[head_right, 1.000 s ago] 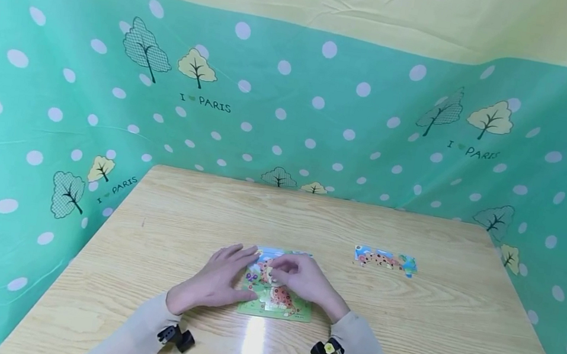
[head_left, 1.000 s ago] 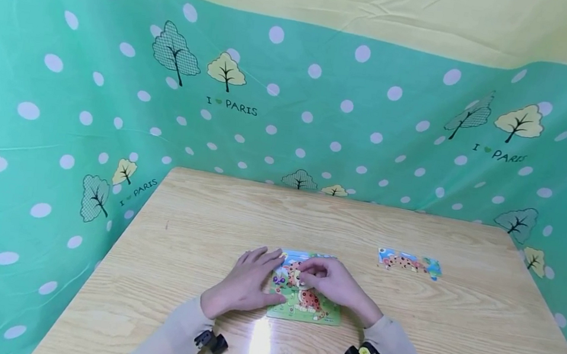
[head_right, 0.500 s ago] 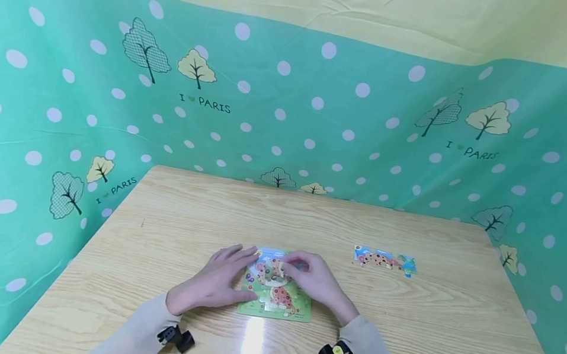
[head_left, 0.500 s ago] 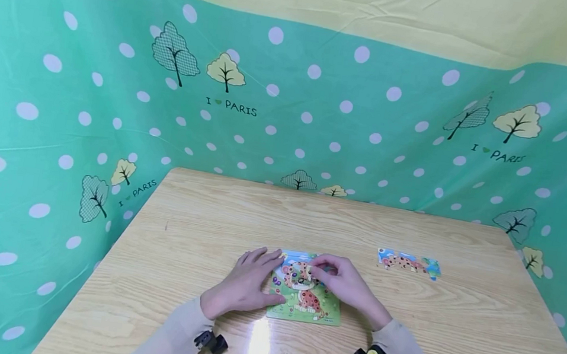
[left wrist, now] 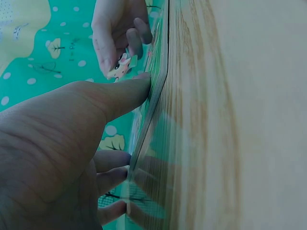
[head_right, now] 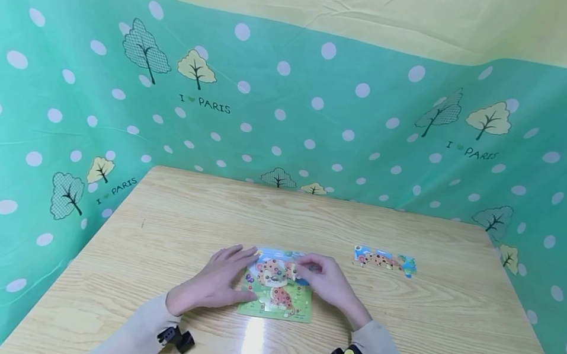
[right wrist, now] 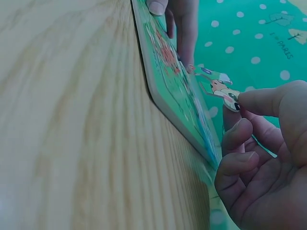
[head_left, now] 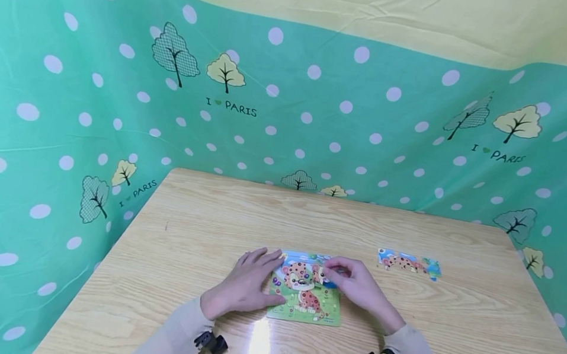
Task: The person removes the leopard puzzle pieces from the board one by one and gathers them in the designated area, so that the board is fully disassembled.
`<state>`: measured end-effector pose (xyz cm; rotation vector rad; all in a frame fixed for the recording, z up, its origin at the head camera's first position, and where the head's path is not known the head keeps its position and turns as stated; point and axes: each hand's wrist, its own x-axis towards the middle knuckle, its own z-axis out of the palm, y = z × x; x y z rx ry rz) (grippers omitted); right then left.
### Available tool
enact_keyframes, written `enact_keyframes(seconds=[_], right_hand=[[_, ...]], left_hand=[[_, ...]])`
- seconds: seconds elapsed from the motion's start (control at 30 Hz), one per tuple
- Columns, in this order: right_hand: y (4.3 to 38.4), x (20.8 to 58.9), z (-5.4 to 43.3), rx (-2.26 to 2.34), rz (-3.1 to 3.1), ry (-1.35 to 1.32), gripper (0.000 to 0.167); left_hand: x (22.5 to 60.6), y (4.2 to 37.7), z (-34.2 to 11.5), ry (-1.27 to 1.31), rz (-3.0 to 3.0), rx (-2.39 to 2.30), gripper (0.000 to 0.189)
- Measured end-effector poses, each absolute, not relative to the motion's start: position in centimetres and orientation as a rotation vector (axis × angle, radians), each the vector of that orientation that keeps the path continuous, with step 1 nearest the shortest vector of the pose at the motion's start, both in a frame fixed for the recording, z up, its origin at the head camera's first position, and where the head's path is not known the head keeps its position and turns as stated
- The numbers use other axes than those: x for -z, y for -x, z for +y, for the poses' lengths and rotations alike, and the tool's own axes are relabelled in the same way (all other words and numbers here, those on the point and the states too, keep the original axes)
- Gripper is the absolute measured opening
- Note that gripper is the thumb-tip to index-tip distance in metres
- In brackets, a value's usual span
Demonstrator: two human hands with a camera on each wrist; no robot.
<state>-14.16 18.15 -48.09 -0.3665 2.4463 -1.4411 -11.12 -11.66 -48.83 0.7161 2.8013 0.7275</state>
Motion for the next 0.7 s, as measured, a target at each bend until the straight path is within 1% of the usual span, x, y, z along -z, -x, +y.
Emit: enact_keyframes(seconds=[0.7], right_hand=[[13.7, 47.6, 21.9, 1.457, 2.451, 0.206, 0.036]], left_hand=[[48.9, 11.2, -11.7, -0.721, 2.794, -0.743, 0.091]])
